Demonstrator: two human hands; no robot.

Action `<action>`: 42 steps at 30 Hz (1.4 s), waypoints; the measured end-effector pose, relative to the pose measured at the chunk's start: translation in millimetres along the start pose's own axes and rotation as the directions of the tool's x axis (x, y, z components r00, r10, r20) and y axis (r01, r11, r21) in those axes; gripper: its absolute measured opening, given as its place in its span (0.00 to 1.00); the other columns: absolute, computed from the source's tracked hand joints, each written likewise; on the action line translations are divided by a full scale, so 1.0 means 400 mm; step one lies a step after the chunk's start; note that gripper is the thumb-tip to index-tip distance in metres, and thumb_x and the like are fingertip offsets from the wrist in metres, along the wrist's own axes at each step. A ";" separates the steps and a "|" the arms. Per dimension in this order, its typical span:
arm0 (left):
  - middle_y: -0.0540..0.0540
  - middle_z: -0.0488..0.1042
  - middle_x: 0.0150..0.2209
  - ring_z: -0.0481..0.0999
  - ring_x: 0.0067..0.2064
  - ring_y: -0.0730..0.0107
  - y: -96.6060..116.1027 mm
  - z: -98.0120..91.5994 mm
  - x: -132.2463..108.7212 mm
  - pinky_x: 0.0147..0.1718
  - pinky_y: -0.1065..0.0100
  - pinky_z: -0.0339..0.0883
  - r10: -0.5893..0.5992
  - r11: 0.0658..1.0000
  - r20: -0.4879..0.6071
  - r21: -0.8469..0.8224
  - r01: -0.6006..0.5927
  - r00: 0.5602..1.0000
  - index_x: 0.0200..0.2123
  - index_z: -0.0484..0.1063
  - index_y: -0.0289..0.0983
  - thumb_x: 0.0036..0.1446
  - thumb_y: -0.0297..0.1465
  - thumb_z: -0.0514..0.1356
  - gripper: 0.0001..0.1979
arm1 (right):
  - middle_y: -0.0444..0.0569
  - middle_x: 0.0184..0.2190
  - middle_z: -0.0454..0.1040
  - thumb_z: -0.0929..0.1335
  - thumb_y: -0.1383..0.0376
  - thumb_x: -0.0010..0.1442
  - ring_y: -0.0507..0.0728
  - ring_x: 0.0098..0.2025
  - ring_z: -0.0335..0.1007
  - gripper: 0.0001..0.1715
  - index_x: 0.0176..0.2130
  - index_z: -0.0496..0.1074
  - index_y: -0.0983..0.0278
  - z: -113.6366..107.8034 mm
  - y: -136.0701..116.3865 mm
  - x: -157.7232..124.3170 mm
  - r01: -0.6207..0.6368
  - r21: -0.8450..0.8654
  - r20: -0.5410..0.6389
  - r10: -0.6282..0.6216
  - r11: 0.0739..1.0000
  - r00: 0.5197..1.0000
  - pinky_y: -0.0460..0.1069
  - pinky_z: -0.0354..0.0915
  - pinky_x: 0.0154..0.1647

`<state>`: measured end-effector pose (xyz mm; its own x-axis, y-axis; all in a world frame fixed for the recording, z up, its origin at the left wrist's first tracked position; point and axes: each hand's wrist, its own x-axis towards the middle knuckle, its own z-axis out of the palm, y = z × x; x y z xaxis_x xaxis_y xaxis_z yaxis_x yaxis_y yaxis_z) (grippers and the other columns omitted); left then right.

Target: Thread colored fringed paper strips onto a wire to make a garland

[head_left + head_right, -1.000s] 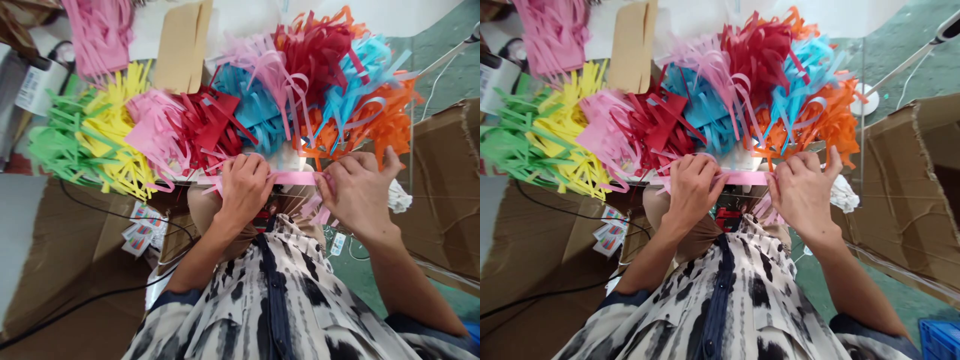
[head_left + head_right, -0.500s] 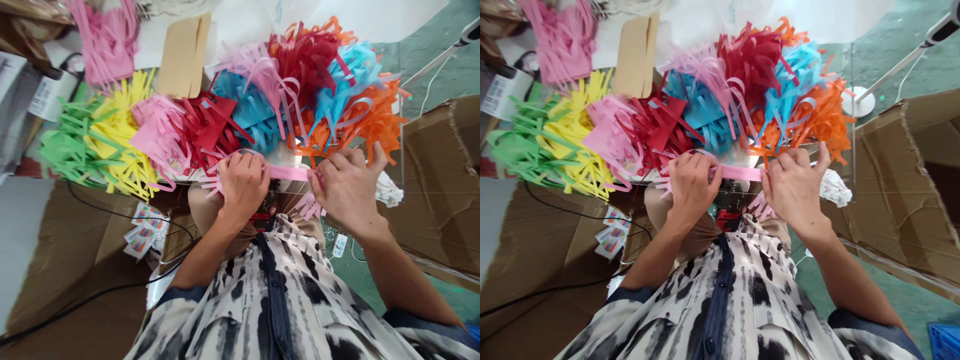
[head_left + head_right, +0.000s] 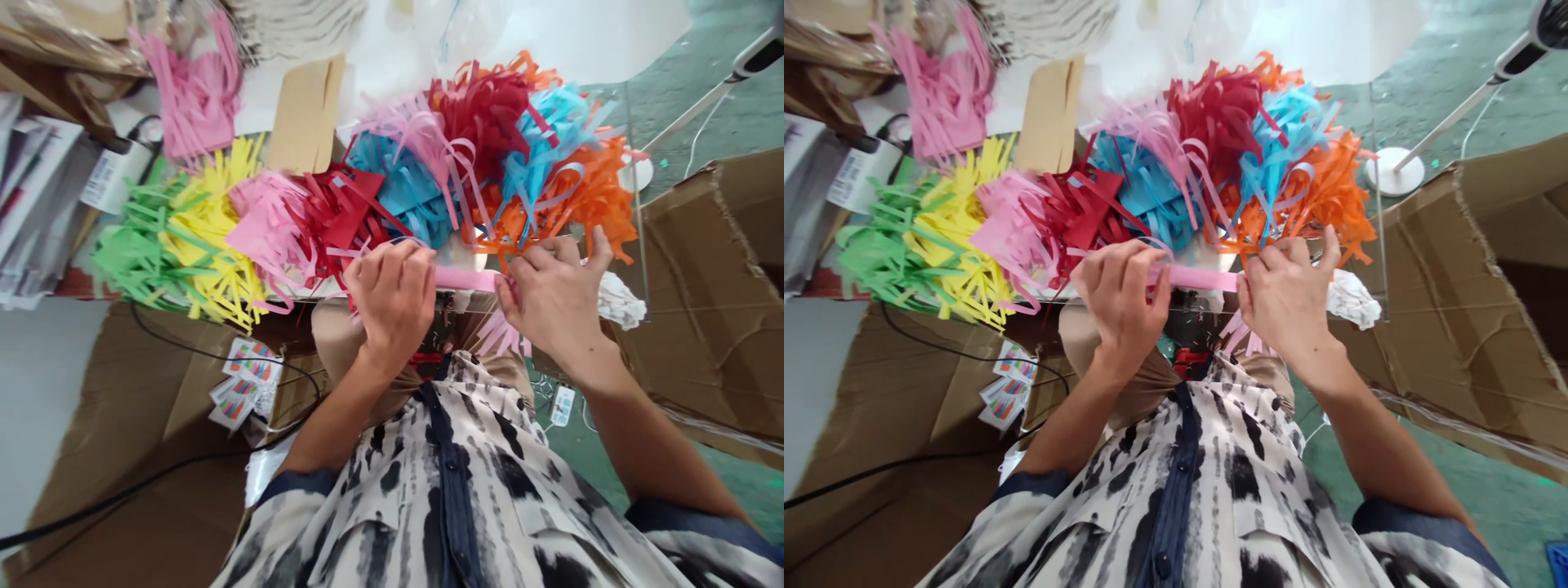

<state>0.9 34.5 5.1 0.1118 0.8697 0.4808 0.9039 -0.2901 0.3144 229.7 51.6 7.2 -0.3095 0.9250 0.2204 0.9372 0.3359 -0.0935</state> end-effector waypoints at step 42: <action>0.45 0.84 0.56 0.79 0.59 0.60 -0.019 0.009 -0.087 0.61 0.55 0.69 0.389 0.921 0.045 -0.051 -0.387 0.920 0.56 0.80 0.44 0.71 0.34 0.65 0.12 | 0.47 0.46 0.83 0.72 0.60 0.71 0.64 0.59 0.72 0.14 0.55 0.80 0.54 0.061 -0.023 -0.140 0.165 -0.109 -0.268 -0.189 0.980 0.945 0.73 0.45 0.75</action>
<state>-8.5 7.8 -17.1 0.4735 0.7054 0.5275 0.7677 -0.6241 0.1454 234.5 1.1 -27.8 -0.4263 0.7627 0.4864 0.8853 0.4623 0.0510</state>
